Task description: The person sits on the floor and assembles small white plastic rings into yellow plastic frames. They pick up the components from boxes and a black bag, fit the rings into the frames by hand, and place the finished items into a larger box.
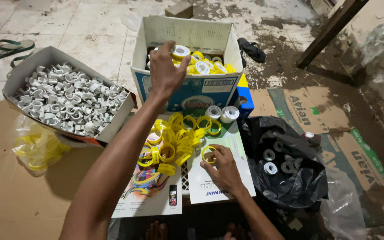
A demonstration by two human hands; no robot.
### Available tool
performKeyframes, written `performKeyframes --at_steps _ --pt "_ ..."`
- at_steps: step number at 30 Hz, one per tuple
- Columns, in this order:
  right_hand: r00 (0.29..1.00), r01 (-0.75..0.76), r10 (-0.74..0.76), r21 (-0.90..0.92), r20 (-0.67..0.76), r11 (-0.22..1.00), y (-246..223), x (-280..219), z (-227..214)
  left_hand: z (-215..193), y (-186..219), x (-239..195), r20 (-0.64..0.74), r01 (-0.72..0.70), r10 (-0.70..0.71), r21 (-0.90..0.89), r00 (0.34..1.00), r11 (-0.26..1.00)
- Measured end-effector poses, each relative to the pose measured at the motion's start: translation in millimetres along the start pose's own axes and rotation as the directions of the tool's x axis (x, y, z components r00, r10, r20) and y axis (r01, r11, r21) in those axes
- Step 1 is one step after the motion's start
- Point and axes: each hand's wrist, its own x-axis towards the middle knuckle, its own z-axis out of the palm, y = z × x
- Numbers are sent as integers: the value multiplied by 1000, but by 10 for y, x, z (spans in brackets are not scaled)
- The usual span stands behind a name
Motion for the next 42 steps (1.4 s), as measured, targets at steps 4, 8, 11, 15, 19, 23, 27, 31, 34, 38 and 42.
performKeyframes --at_steps 4,8,11,15,19,23,27,31,34,38,42 --pt "1000 -10 10 21 1 1000 -60 -9 -27 114 -112 77 40 40 -40 1 998 999" --pt "1000 3 -3 5 -8 1000 -9 -8 5 234 -185 29 201 86 -121 176 972 981" --pt "1000 5 -5 7 -17 1000 -3 -14 11 215 -106 -95 158 23 -58 214 986 977" --pt "1000 19 -19 25 -11 1000 -70 -15 -47 81 269 -591 36 -169 166 80 985 982" --pt "993 -95 109 261 -40 961 -17 11 -125 -30 504 -1687 154 -208 219 -84 964 975" --pt "950 -159 235 332 -204 930 144 145 -101 -104 621 -2463 479 -133 150 -71 865 989" --pt "945 -145 180 141 -274 979 163 379 -5 -144 611 -2682 473 -148 146 -33 869 988" --pt "932 -108 126 73 -340 991 219 522 13 -104 517 -2781 424 -87 106 -64 899 994" --pt "936 0 -75 -214 -345 977 173 689 -68 -153 501 -2734 466 53 25 -152 884 987" --pt "995 -86 53 -439 -88 894 194 920 -114 -109 409 -2802 453 119 -14 -204 891 972" --pt "999 -31 40 -525 6 851 201 1019 -91 -217 476 -2736 430 165 -43 -250 902 954"
